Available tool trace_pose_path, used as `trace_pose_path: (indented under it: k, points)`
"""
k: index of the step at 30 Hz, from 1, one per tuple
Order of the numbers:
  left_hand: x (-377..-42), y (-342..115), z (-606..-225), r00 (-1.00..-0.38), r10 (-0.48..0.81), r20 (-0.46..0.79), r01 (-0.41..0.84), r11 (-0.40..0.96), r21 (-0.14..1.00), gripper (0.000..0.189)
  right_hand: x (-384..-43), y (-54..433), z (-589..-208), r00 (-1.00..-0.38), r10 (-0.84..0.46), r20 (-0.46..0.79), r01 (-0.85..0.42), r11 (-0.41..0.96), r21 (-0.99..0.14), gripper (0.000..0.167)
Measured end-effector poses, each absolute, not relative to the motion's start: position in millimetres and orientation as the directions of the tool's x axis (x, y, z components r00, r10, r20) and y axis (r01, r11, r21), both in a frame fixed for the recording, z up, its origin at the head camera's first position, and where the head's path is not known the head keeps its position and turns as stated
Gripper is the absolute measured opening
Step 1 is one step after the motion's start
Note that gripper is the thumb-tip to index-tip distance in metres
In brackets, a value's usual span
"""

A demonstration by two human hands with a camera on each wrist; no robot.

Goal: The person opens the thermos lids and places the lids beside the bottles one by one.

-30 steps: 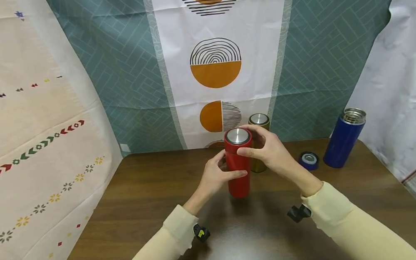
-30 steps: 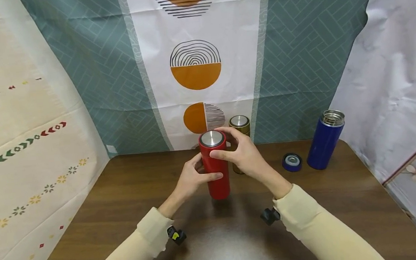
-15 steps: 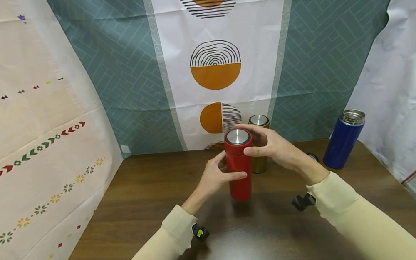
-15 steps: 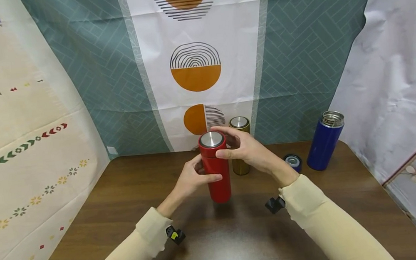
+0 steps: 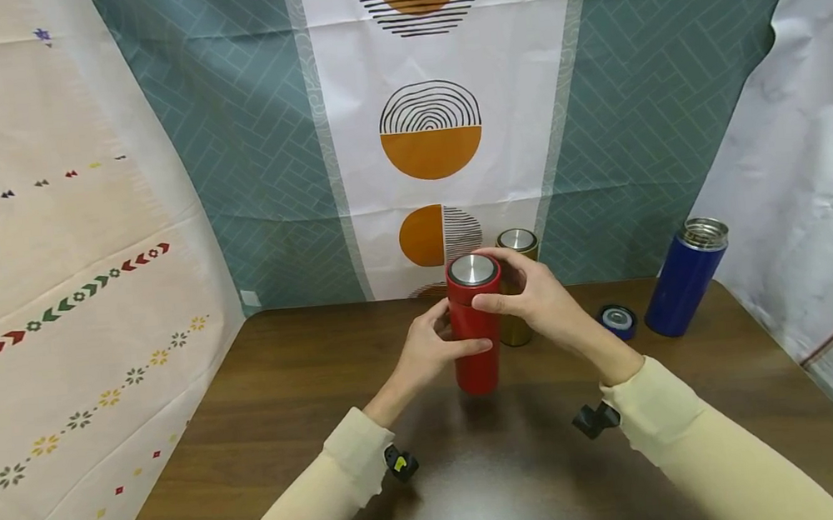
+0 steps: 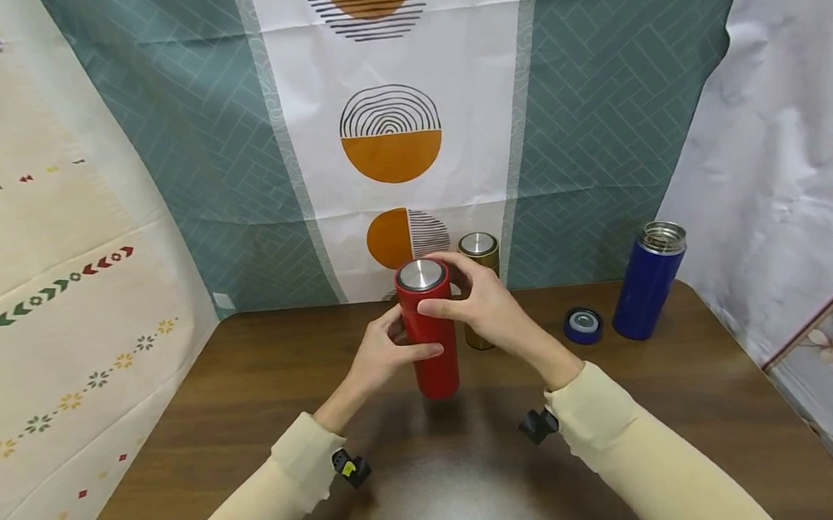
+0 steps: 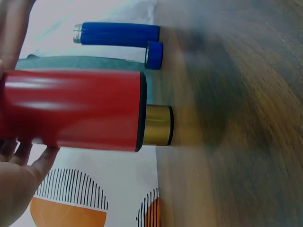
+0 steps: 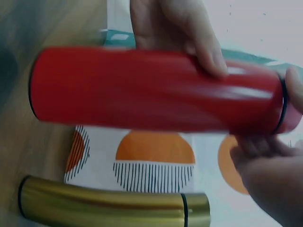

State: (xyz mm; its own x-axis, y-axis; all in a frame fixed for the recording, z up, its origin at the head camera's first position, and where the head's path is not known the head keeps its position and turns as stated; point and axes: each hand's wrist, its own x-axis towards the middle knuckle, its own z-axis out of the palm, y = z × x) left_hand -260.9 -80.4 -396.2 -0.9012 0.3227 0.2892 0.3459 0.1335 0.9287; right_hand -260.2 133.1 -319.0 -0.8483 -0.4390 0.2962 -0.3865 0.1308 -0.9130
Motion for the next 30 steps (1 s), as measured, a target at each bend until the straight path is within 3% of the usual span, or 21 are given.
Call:
trace_pose_path:
  k: [8,15,18,23,30]
  points:
    - [-260,-84,-394,-0.880,0.383,0.282,0.347,0.111,0.931,0.059,-273,145,-307,-0.762,-0.611,0.216,-0.337,0.088,-0.938,0.063]
    - [-261,-81,-394,-0.908,0.291,0.301,0.348,0.127,0.929,0.060,-264,135,-311,-0.824,-0.496,0.275,-0.388,0.139,-0.911,0.072]
    - [-262,-81,-395,-0.916,0.270,0.296,0.340,0.134,0.931,0.062,-260,128,-313,-0.850,-0.423,0.313,-0.421,0.191,-0.887,0.070]
    - [-262,-81,-397,-0.916,0.281,0.288,0.336,0.142,0.931,0.062,-262,129,-313,-0.856,-0.421,0.300,-0.405,0.188,-0.895,0.065]
    - [-259,-85,-395,-0.890,0.364,0.275,0.339,0.123,0.933,0.059,-272,142,-302,-0.765,-0.601,0.231,-0.368,0.114,-0.923,0.059]
